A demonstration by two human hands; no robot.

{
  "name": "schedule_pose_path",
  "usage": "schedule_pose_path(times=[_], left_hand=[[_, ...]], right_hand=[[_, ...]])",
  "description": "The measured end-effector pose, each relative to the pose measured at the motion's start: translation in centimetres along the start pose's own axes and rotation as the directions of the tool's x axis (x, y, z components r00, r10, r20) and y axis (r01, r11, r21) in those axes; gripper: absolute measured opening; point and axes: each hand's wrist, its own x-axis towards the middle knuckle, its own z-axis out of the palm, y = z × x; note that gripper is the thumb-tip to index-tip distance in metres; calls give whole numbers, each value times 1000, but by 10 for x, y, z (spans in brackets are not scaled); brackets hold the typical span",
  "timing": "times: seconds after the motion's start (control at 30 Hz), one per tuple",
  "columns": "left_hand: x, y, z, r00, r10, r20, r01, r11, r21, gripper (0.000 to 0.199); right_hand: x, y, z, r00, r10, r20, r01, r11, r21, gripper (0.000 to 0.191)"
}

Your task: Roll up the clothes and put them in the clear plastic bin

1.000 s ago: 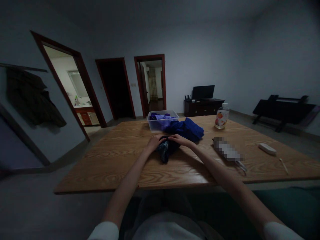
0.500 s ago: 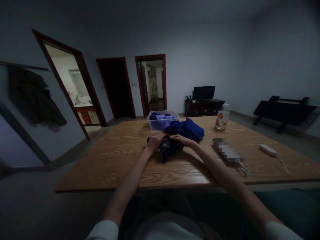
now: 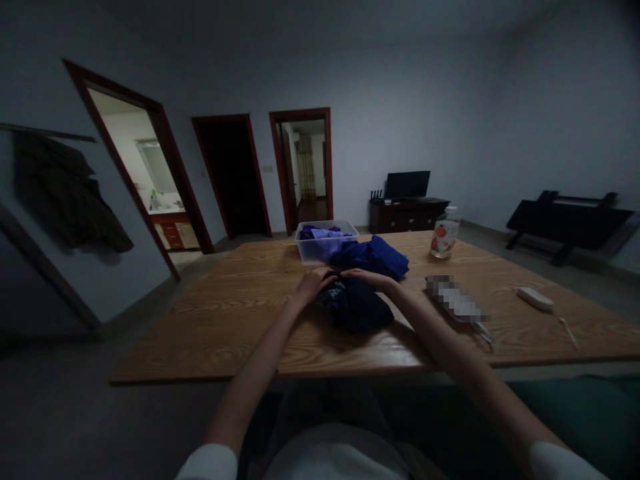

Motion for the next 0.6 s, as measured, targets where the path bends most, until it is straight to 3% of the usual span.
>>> schedule_pose_path(times=[0.17, 0.27, 0.37, 0.5, 0.6], left_hand=[[-5, -21, 10, 987, -19, 159, 38, 992, -117, 38], [-5, -33, 12, 973, -5, 233, 52, 979, -195, 44], [-2, -43, 12, 952, -77, 295, 144, 967, -211, 53], [3, -53, 12, 924, -124, 361, 235, 930, -283, 59], [5, -58, 10, 907, -144, 395, 279, 909, -311, 57]], right_hand=[[1, 2, 7, 975, 128, 183, -172, 952, 252, 36], [1, 3, 14, 949, 136, 285, -239, 898, 368, 35], [3, 2, 23, 921, 132, 366, -298, 846, 443, 33], [4, -5, 35, 875, 172, 453, -396, 791, 466, 28], [4, -11, 42, 894, 183, 409, -360, 838, 410, 26]])
